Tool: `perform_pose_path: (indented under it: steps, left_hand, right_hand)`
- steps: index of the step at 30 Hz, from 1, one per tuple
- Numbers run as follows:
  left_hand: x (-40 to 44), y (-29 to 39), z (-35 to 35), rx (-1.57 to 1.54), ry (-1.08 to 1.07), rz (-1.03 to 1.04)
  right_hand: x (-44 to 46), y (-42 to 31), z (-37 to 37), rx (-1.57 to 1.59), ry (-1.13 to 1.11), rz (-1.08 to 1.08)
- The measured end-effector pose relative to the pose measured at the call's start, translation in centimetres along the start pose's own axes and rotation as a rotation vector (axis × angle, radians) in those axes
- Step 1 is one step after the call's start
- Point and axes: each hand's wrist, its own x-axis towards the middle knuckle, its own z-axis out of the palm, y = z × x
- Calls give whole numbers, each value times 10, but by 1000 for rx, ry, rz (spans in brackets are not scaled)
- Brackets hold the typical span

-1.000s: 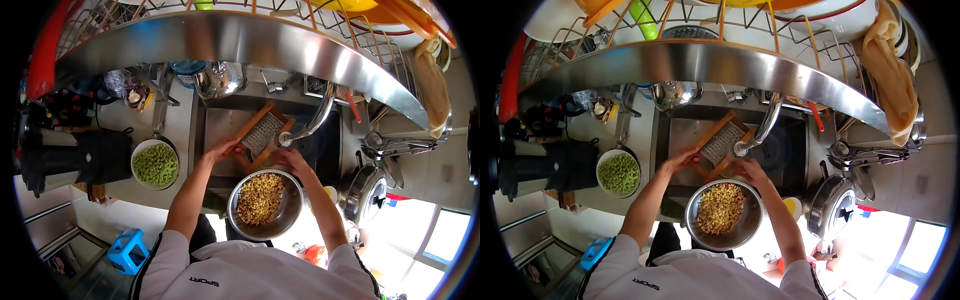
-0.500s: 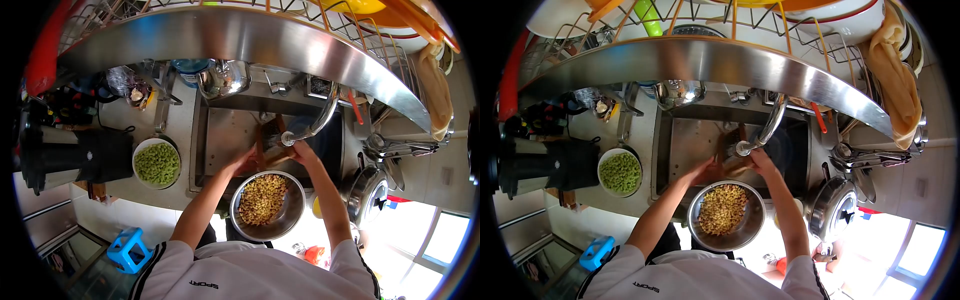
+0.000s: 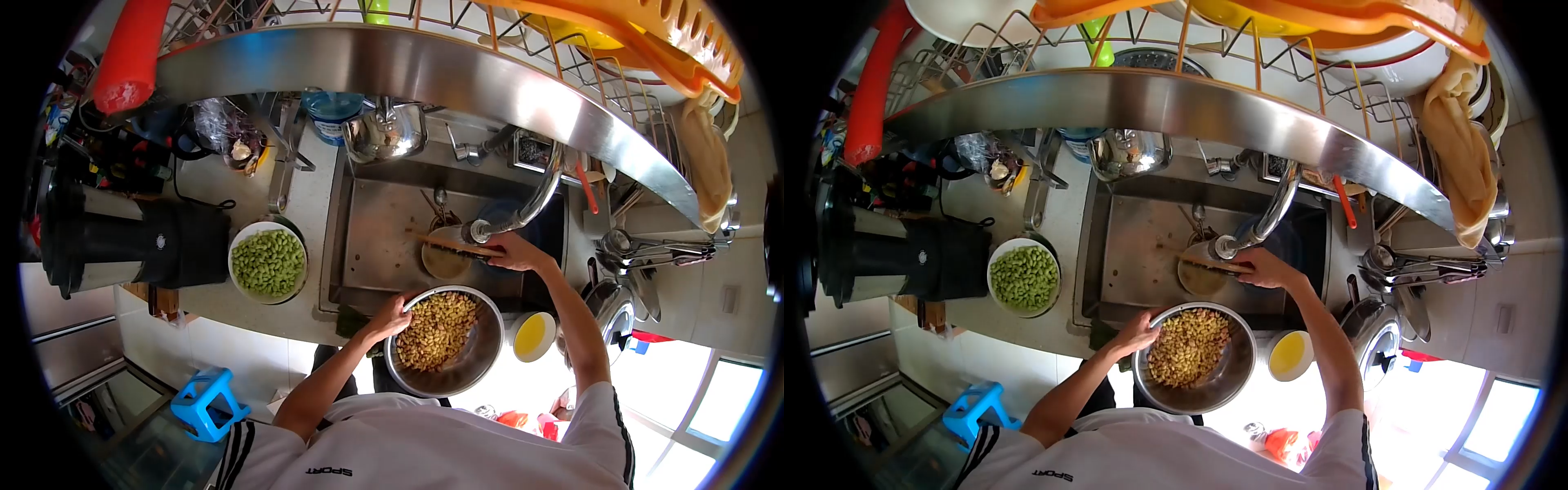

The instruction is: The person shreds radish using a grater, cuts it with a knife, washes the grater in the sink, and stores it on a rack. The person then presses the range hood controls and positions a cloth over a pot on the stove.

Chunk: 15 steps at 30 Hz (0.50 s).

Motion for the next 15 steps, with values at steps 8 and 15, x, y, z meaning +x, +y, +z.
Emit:
perform_pose_path:
  steps: [8, 15]
  left_hand:
    - [2, -12, 4, 38, 81, 36]
    - [11, -15, 1, -171, 20, -15]
  right_hand:
    - [32, 62, -11, -310, 363, -71]
    - [24, 35, -25, -1, 282, 126]
